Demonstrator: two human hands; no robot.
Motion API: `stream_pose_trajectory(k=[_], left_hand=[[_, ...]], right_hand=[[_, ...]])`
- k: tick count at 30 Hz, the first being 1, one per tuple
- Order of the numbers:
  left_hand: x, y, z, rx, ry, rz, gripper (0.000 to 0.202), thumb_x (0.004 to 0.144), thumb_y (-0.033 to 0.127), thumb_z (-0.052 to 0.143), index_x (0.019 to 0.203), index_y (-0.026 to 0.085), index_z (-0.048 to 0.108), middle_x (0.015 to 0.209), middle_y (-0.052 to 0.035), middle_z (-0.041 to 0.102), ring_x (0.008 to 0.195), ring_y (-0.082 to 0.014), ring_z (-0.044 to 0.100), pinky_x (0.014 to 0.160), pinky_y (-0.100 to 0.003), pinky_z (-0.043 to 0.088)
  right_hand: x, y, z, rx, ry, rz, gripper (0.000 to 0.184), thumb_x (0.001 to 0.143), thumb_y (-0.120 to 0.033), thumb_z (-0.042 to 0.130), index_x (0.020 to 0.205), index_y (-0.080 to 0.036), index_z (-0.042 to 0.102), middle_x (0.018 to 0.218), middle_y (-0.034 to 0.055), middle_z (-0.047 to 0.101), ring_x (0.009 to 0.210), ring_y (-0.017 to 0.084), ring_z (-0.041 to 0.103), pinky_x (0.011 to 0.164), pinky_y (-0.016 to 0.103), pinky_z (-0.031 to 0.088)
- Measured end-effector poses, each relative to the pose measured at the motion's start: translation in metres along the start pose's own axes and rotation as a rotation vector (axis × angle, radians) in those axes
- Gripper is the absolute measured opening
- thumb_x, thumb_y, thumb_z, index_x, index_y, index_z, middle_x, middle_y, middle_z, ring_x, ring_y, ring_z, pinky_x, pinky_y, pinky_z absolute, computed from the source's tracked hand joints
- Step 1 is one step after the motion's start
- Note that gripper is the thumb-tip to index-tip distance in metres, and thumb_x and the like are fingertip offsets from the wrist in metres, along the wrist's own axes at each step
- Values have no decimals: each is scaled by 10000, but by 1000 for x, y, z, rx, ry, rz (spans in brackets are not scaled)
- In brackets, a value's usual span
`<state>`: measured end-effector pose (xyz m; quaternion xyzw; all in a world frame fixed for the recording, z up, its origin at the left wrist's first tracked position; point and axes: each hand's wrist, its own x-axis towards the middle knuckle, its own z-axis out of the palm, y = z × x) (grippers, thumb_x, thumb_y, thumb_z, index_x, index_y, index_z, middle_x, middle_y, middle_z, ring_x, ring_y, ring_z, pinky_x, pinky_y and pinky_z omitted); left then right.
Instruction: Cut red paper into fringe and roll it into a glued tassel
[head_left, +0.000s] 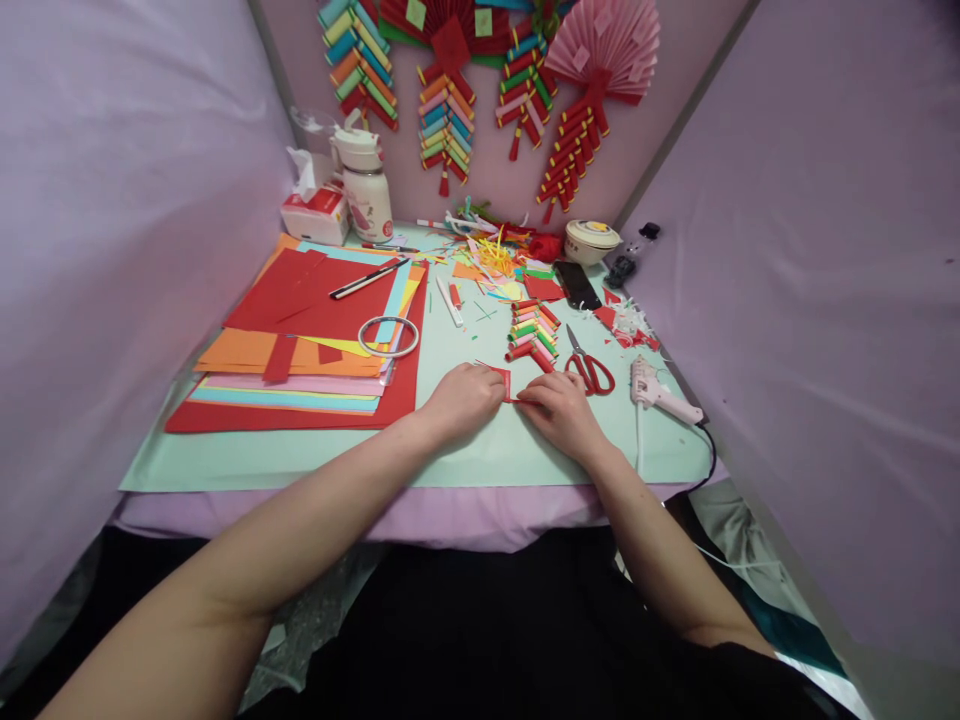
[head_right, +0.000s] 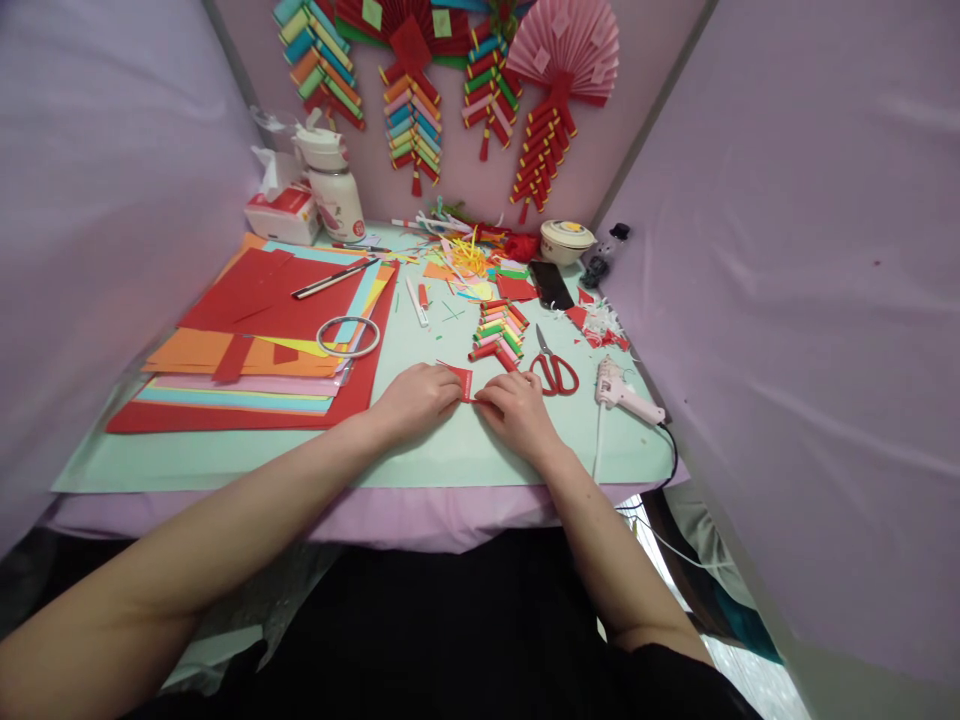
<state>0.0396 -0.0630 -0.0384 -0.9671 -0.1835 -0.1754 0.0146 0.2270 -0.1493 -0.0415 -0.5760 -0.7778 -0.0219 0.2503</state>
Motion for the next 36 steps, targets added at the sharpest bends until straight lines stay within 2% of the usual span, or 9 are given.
stream_pose_trajectory(k=[8,18,27,32,36], left_hand=[[1,0,2,3,3,-20,171,875,185,486,831,149,647,861,-78,659,875,-211,585,754,-346,400],[2,1,0,-33,10,-40,169,864,190,497,824,149,656,857,-75,668,879,-209,590,804,-354,398],[3,5,-2,-137,27,-159,206,866,214,474,796,167,662,824,-59,660,871,-203,590,846,-360,391],[3,8,-2,-159,47,-227,198,847,197,473,754,178,648,819,-54,651,863,-199,577,999,-449,290],[3,10,-1,-151,68,-266,202,852,219,479,741,188,645,811,-55,651,880,-219,558,997,-481,273]], right_hand=[[7,-12,8,-57,41,-24,123,881,-243,555,813,-204,650,851,27,669,854,179,551,894,384,262],[10,-15,13,-126,9,7,161,885,-205,504,776,-193,622,815,39,658,835,187,539,873,386,261],[11,-15,15,-119,-16,123,124,853,-250,543,765,-203,618,787,36,643,872,218,509,853,404,248],[14,-11,14,-23,-52,221,138,850,-284,556,748,-227,630,798,29,649,899,231,504,804,392,272],[19,-7,11,39,-130,260,152,847,-315,556,754,-233,643,809,27,645,905,236,509,768,377,298]])
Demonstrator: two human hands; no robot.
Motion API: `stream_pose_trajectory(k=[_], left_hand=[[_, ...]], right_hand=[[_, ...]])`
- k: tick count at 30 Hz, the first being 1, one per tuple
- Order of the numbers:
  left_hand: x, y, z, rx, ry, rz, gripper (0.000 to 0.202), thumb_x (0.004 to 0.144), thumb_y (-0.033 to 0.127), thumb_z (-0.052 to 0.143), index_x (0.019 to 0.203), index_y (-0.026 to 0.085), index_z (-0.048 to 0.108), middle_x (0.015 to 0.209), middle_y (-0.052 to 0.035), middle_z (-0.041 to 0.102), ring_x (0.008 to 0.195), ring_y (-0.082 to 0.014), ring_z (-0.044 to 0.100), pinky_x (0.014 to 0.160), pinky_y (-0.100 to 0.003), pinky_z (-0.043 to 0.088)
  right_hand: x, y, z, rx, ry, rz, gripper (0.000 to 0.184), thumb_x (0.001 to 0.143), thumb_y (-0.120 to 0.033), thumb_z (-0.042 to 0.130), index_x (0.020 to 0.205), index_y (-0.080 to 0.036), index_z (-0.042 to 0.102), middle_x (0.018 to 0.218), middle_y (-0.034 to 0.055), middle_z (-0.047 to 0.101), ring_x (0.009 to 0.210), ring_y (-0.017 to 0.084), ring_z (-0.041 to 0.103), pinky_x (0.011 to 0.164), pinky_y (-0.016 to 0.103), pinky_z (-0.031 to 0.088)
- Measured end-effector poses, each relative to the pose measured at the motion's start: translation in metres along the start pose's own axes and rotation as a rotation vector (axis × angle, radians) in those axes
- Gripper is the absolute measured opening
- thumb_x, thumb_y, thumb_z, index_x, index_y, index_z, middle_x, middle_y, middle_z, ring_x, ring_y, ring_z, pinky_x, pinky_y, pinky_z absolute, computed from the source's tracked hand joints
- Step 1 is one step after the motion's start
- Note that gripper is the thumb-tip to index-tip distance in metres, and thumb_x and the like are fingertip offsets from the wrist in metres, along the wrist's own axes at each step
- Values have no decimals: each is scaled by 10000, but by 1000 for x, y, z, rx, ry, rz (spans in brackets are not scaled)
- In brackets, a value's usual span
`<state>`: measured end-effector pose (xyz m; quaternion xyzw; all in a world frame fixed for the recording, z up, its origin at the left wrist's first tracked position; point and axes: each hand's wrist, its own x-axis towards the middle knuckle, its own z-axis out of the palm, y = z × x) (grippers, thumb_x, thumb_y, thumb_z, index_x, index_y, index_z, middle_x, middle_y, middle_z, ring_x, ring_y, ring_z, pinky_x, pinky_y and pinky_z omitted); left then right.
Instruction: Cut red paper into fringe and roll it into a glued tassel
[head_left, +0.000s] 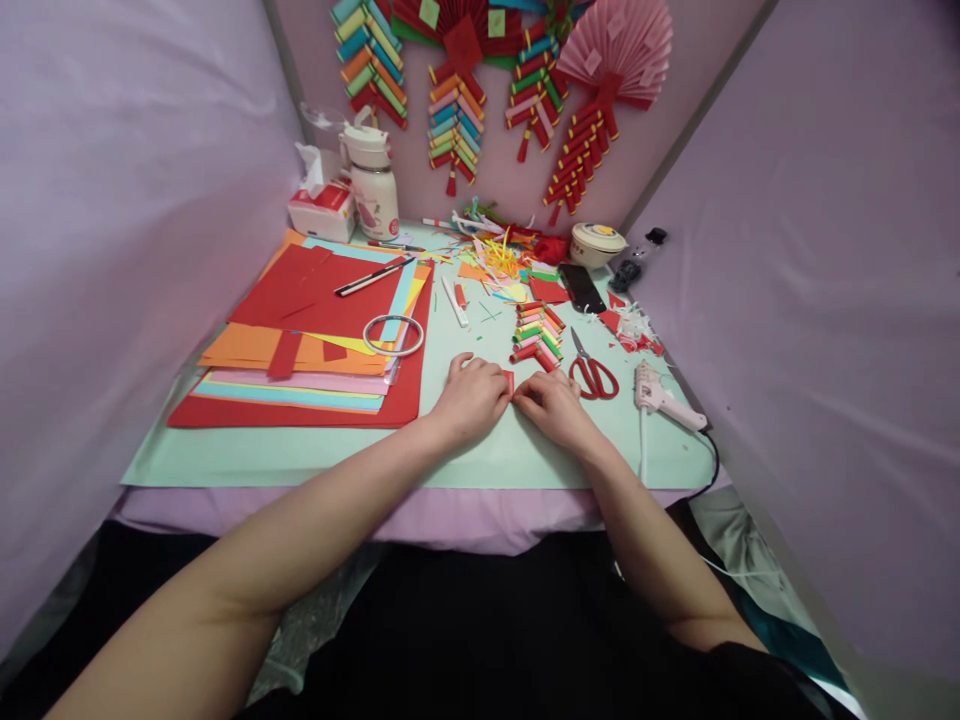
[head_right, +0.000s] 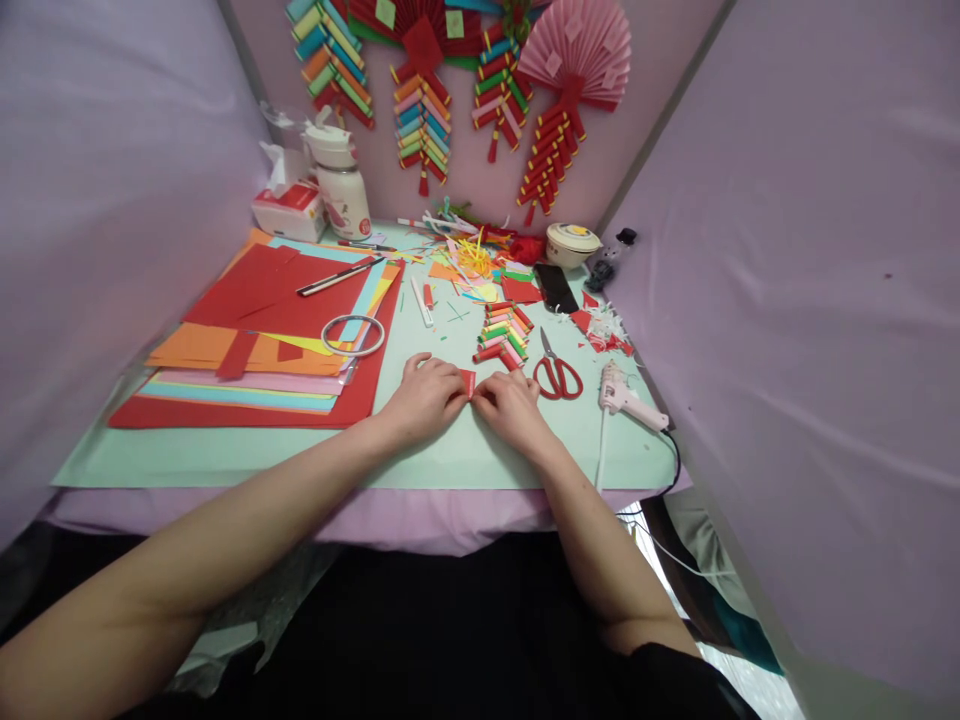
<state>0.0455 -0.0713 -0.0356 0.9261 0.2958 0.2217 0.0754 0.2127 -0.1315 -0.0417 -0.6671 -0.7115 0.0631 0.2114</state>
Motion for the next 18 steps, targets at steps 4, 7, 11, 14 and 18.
stream_pose_trajectory(k=[4,7,11,14,18], left_hand=[[1,1,1,2,17,-24,208,852,212,482,718,183,639,812,-57,656,902,-230,541,981,-487,276],[1,2,2,-5,26,-47,191,842,220,505,703,180,631,817,-60,661,909,-235,532,971,-490,276],[1,3,2,-11,44,-61,155,842,234,525,739,185,630,816,-60,664,925,-243,528,948,-488,284],[1,3,3,-9,39,-69,176,853,222,506,733,185,629,819,-60,663,924,-241,527,926,-478,293],[2,2,5,-9,29,-81,171,845,215,518,716,179,624,826,-62,660,917,-237,525,916,-460,295]], right_hand=[[5,2,-3,33,-21,-25,155,843,-318,557,762,-235,660,833,41,639,905,249,511,738,376,311],[8,1,-4,28,-63,-1,154,842,-315,562,757,-234,661,843,39,642,916,255,513,726,373,311],[10,-1,-6,32,-88,17,149,842,-301,564,754,-227,659,843,37,648,923,245,518,733,364,322],[11,-3,-7,49,-83,41,135,832,-290,577,749,-226,663,828,30,655,911,235,528,746,360,331],[10,-2,-11,109,-44,86,119,819,-296,598,761,-231,679,831,26,662,876,215,546,760,353,347]])
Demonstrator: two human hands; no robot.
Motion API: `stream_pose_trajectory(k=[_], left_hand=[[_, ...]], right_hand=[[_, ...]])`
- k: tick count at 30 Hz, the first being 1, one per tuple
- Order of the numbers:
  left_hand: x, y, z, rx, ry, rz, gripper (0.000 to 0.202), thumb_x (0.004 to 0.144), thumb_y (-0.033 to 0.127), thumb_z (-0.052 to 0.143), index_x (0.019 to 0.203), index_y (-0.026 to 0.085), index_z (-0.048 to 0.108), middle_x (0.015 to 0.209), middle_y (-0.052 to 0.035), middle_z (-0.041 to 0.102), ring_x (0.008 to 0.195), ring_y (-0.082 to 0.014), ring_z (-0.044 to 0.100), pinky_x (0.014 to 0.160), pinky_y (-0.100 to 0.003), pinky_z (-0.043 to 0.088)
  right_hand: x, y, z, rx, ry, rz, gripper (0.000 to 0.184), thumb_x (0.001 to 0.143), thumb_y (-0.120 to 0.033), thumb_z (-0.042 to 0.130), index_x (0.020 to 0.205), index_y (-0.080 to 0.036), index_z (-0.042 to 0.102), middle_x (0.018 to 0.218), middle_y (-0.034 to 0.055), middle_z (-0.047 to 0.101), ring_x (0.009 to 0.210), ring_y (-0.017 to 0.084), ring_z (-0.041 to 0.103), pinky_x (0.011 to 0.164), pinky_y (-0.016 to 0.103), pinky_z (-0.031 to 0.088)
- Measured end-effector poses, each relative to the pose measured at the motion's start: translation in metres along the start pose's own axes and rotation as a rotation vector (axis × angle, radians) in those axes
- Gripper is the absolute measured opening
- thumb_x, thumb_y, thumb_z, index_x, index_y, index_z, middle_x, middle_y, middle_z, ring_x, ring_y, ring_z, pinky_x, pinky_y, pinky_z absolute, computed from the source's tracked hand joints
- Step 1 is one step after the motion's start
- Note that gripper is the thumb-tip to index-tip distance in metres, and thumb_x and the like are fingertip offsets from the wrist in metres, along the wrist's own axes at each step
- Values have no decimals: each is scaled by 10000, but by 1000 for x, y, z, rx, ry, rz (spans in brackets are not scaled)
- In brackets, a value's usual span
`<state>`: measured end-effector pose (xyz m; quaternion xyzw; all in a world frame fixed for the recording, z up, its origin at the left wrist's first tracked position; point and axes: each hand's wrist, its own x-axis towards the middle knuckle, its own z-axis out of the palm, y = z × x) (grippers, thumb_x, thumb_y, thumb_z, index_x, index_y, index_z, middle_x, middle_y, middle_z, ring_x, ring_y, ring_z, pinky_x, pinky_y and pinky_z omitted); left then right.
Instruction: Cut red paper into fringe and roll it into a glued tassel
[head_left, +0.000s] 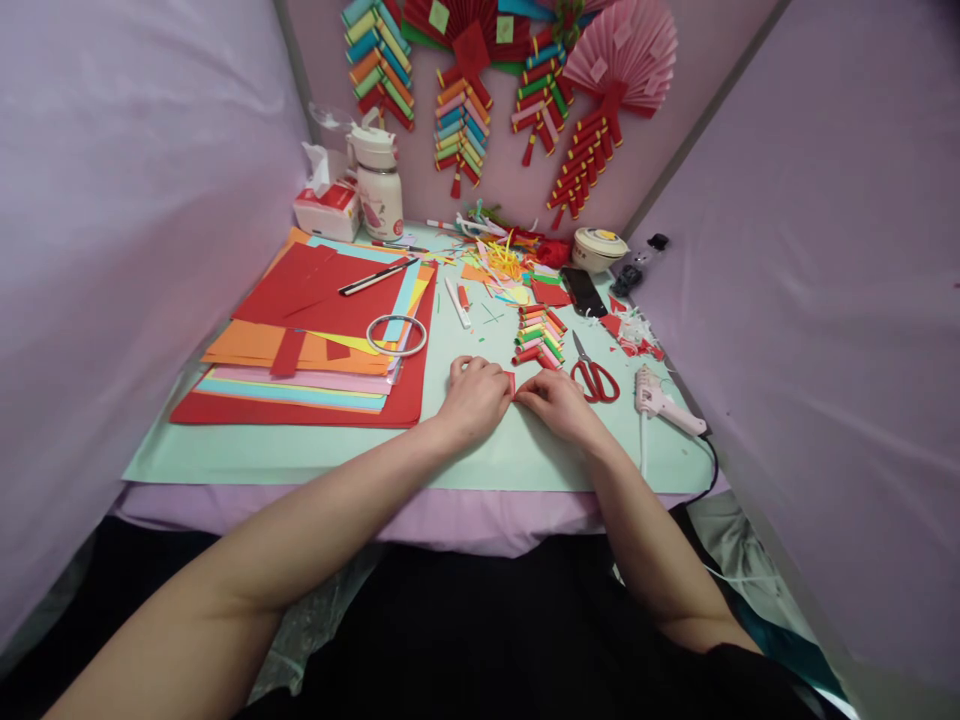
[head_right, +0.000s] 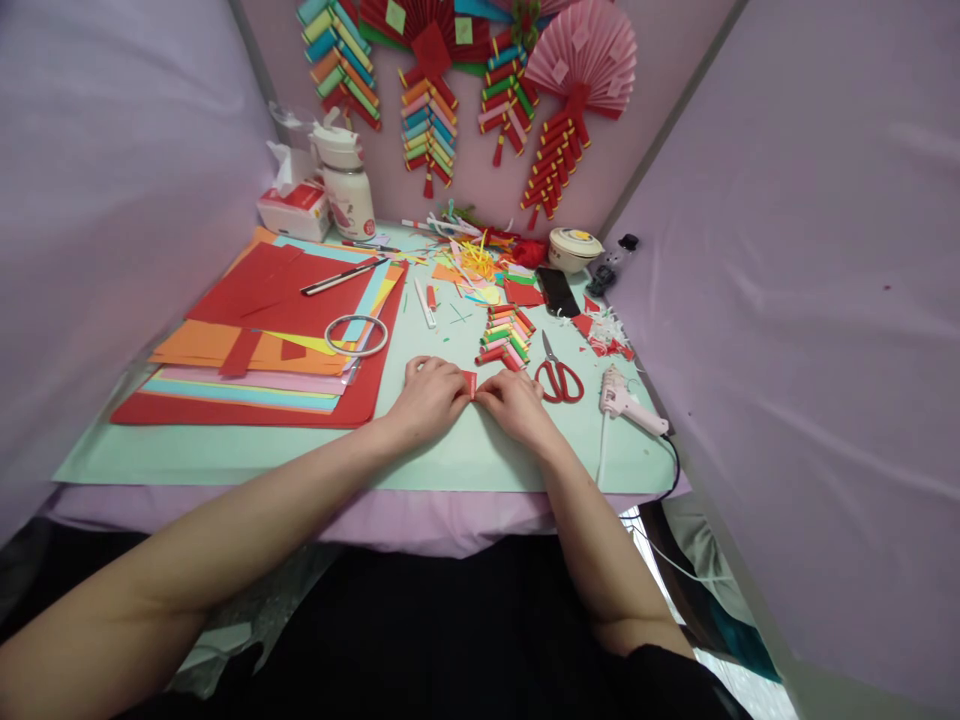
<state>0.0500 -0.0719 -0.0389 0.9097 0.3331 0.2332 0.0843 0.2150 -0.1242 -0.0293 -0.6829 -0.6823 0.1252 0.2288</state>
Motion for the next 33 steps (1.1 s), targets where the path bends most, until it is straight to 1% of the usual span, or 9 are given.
stream_pose_trajectory(k=[5,8,15,22,27,33], left_hand=[[1,0,1,6,-12,-7,174,845,211,511,715,175,620,830,-59,653,927,-237,520,917,-458,281],[1,1,0,16,-22,-19,190,850,211,497,712,172,621,836,-64,652,935,-239,514,919,-449,278],[2,3,-1,13,-39,-50,220,865,224,478,720,175,636,854,-72,656,932,-238,515,908,-440,276],[4,3,2,18,-26,-70,218,859,212,488,701,171,633,846,-82,658,916,-244,520,882,-443,276],[4,4,4,43,-28,-79,152,837,208,521,734,172,627,873,-83,659,915,-249,524,873,-438,280],[4,4,2,51,-34,-78,144,842,218,521,750,170,622,880,-81,654,911,-247,533,871,-428,291]], right_hand=[[-3,1,-4,8,24,8,98,800,-286,611,761,-231,682,838,25,657,900,209,543,785,345,351],[-3,-1,-1,18,4,17,103,796,-296,610,761,-236,686,839,21,660,927,218,542,794,352,337],[1,-3,7,0,5,66,138,790,-314,588,725,-226,672,839,29,670,959,245,527,812,390,299],[3,-6,8,-17,1,128,104,754,-286,600,699,-216,652,824,22,670,959,252,527,805,393,296],[3,-5,9,-17,15,116,104,759,-275,596,693,-208,642,821,22,664,957,246,533,813,393,295],[2,-4,10,2,35,114,99,753,-288,610,703,-212,650,805,20,660,939,239,536,803,377,302]])
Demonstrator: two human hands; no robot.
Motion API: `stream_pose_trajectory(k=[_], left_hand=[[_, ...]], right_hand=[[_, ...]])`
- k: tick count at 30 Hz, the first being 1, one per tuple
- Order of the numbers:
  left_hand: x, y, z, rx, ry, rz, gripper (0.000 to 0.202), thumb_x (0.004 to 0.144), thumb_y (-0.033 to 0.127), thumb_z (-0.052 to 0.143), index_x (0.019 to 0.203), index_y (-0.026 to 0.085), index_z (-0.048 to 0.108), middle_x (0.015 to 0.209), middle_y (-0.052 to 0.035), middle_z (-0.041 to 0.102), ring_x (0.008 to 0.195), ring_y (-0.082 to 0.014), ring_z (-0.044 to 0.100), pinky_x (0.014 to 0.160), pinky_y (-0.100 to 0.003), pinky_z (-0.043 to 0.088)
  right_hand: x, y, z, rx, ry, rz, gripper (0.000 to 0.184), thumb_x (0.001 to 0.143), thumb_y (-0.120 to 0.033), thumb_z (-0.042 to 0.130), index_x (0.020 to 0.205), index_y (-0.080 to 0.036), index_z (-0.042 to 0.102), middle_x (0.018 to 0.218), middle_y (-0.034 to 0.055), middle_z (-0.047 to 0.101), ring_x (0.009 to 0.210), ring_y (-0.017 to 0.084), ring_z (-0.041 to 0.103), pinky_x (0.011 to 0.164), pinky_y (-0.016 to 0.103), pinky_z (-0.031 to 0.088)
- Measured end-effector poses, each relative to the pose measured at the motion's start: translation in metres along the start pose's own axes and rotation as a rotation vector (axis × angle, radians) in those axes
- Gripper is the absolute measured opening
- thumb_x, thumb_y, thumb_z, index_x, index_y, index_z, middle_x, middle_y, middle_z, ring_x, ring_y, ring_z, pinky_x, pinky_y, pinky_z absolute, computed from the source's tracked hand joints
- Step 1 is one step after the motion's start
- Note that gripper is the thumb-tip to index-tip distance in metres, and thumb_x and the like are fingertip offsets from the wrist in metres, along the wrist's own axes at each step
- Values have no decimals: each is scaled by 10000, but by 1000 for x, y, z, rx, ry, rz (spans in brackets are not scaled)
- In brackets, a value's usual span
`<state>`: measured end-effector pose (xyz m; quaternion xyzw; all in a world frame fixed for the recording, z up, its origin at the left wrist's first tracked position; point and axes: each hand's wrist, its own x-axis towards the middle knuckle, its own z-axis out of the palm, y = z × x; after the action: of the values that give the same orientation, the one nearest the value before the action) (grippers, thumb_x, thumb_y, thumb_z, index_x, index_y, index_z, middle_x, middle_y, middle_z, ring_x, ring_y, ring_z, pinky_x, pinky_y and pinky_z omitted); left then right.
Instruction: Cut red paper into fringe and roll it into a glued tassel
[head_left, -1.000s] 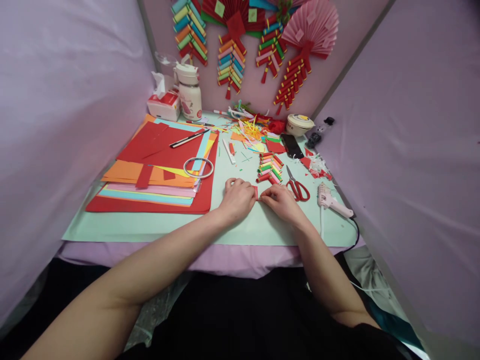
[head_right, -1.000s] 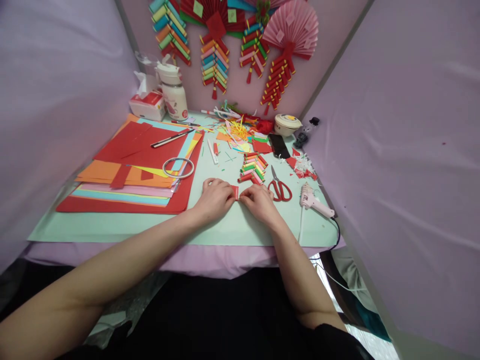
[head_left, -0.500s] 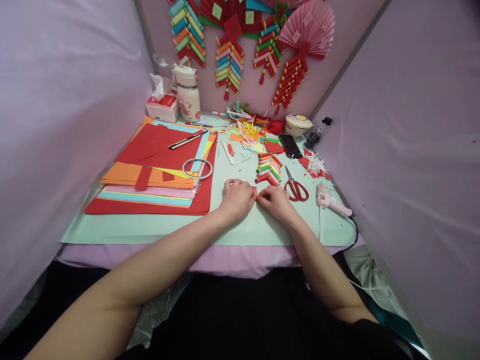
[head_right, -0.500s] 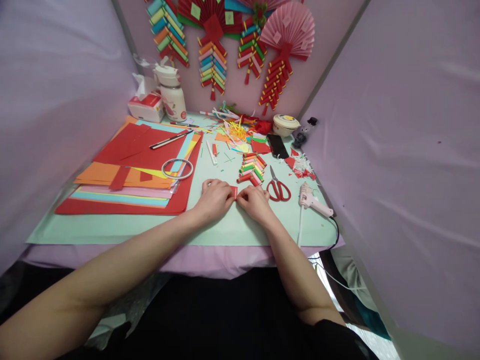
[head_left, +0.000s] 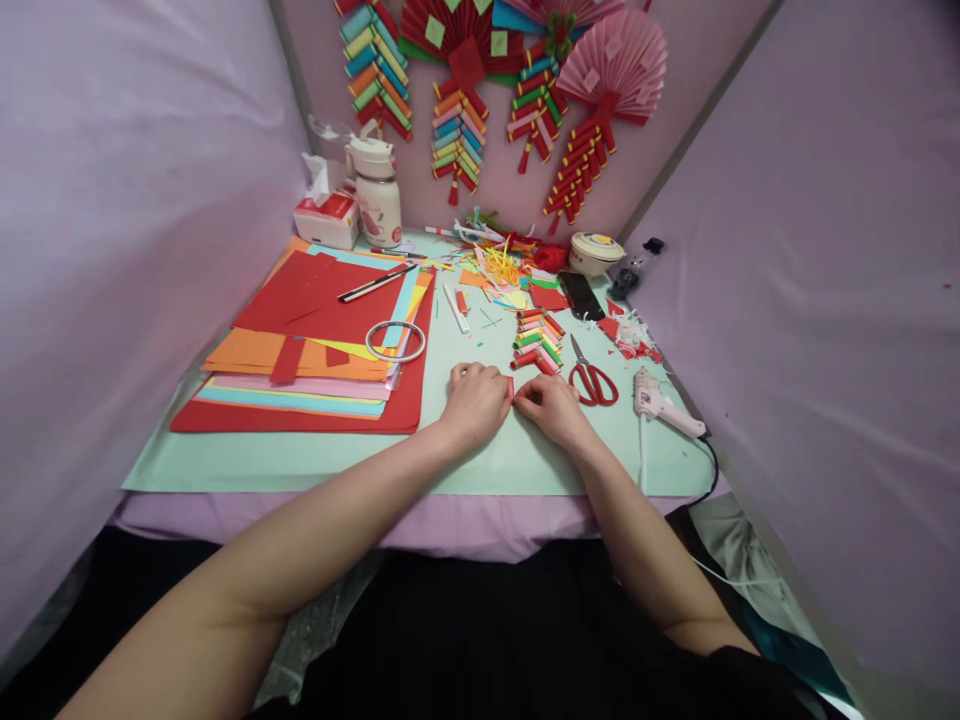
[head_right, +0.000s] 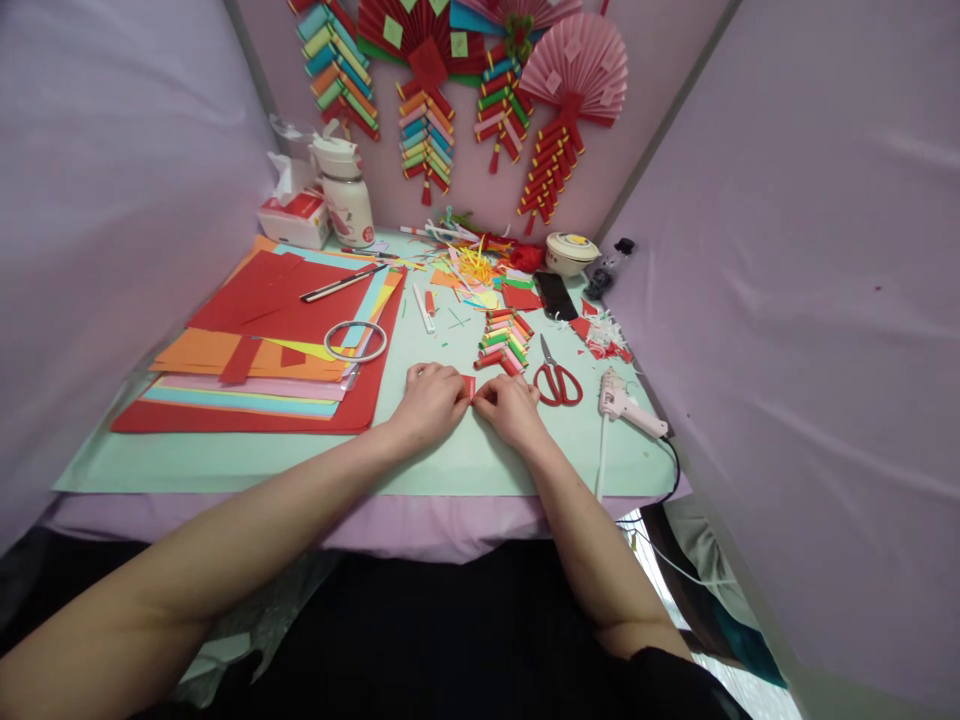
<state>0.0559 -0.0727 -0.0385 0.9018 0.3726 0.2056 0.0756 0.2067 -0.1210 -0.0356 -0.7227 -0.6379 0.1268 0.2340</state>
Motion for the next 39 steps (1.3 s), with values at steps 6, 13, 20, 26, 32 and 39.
stream_pose_trajectory(k=[6,13,20,26,32,39], left_hand=[[0,2,-1,3,-17,-20,116,831,218,539,752,178,614,883,-75,651,906,-239,543,862,-419,300],[-1,2,-3,-40,7,-23,116,834,197,526,768,185,620,870,-68,649,906,-234,540,871,-427,297],[-4,-8,-9,-26,11,148,206,873,212,499,778,206,682,909,-59,661,969,-229,509,911,-437,272],[-5,-5,-10,20,-20,164,242,881,175,462,797,197,688,874,-71,662,953,-227,508,914,-435,269],[-5,-5,-9,22,-13,167,234,867,175,468,770,192,681,849,-73,658,946,-231,515,921,-435,267],[-5,-6,-8,21,-3,185,213,869,211,489,755,190,668,851,-61,664,930,-226,534,899,-428,281]], right_hand=[[0,-2,-1,11,-5,18,106,747,-293,611,688,-210,639,798,22,664,924,241,543,775,366,302],[2,-5,-4,12,-11,61,80,714,-290,628,691,-214,641,816,14,674,900,229,554,751,346,306],[1,-2,-3,91,24,58,80,711,-295,623,694,-217,631,804,13,670,870,219,553,744,330,326],[-14,4,-5,-41,199,-150,100,811,-270,568,783,-230,655,900,41,652,959,233,510,830,369,281],[-23,8,-1,-197,173,-274,120,848,-290,575,837,-242,685,885,44,648,978,237,484,866,397,219],[-16,3,2,-238,156,-305,119,857,-265,579,833,-236,692,874,30,665,954,225,478,844,394,211]])
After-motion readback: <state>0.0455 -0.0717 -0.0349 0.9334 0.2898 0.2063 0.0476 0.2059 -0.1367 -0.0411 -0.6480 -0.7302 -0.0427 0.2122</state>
